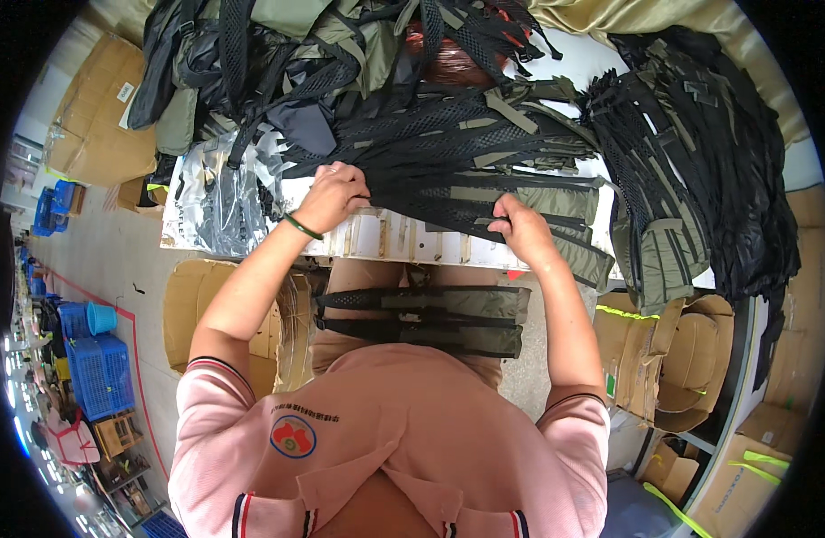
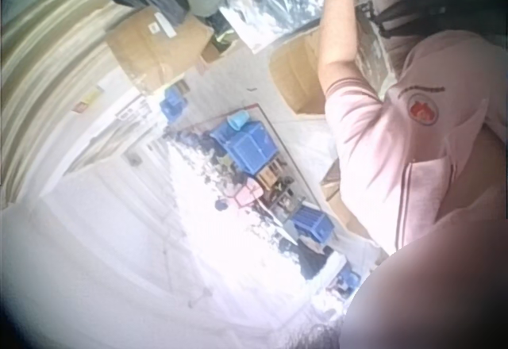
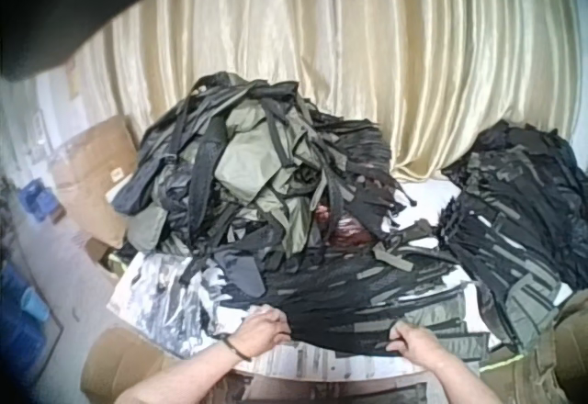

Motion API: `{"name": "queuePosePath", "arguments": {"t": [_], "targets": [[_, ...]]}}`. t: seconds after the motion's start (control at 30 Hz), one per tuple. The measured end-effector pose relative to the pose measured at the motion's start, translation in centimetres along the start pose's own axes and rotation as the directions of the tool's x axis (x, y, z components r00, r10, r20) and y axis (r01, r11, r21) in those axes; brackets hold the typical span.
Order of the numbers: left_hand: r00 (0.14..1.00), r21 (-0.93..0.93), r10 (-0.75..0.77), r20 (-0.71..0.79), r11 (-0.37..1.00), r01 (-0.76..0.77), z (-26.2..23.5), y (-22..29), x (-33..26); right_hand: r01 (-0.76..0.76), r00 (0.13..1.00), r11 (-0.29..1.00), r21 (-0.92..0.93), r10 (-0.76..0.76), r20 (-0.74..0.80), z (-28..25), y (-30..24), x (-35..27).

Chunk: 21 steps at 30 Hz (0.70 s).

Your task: The recorder is picking up, inspecting, and possibly trimming or connecting black mesh straps from a large pile on a factory workbench.

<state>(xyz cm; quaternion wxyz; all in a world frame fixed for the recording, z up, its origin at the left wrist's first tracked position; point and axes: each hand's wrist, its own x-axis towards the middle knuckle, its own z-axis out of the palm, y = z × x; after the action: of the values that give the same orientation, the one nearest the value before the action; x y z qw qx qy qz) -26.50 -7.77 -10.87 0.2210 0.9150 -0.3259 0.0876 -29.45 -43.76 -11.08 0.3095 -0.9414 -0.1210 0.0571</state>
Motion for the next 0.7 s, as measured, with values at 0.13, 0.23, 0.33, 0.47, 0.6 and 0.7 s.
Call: {"name": "queuePosePath", "arguments": {"t": [0.13,0.23,0.33,0.47,0.6,0.7], "targets": [[0.993,0.017,-0.019,0.118,1.0,0.017,-3.0,0.9,-0.1,0.014,1.0,1.0,-0.01,-0.014,0.023,-0.9,0.0,0.0],[0.963,-0.27,-0.105,0.249,0.947,0.174,-4.7,2.4,-0.6,0.129,0.991,0.97,0.204,-0.13,-0.008,-1.0,-0.2,-0.4],[0.984,-0.242,-0.026,0.177,0.968,0.069,-5.2,5.2,-1.3,0.278,0.958,0.949,0.146,-0.285,0.025,-1.1,-2.5,-0.2],[0.98,-0.079,-0.058,0.191,0.994,0.074,-1.9,7.3,-1.1,0.408,0.913,0.908,0.1,-0.409,-0.006,-0.6,-4.7,0.1],[0.966,0.018,-0.077,0.247,0.997,0.075,1.1,5.6,-1.4,0.372,0.927,0.925,0.079,-0.375,0.027,-0.4,-4.8,0.2],[0.915,-0.195,-0.197,0.352,0.941,0.278,0.2,5.8,-1.5,0.344,0.936,0.939,0.028,-0.345,0.063,0.4,-3.0,-0.5]]}}
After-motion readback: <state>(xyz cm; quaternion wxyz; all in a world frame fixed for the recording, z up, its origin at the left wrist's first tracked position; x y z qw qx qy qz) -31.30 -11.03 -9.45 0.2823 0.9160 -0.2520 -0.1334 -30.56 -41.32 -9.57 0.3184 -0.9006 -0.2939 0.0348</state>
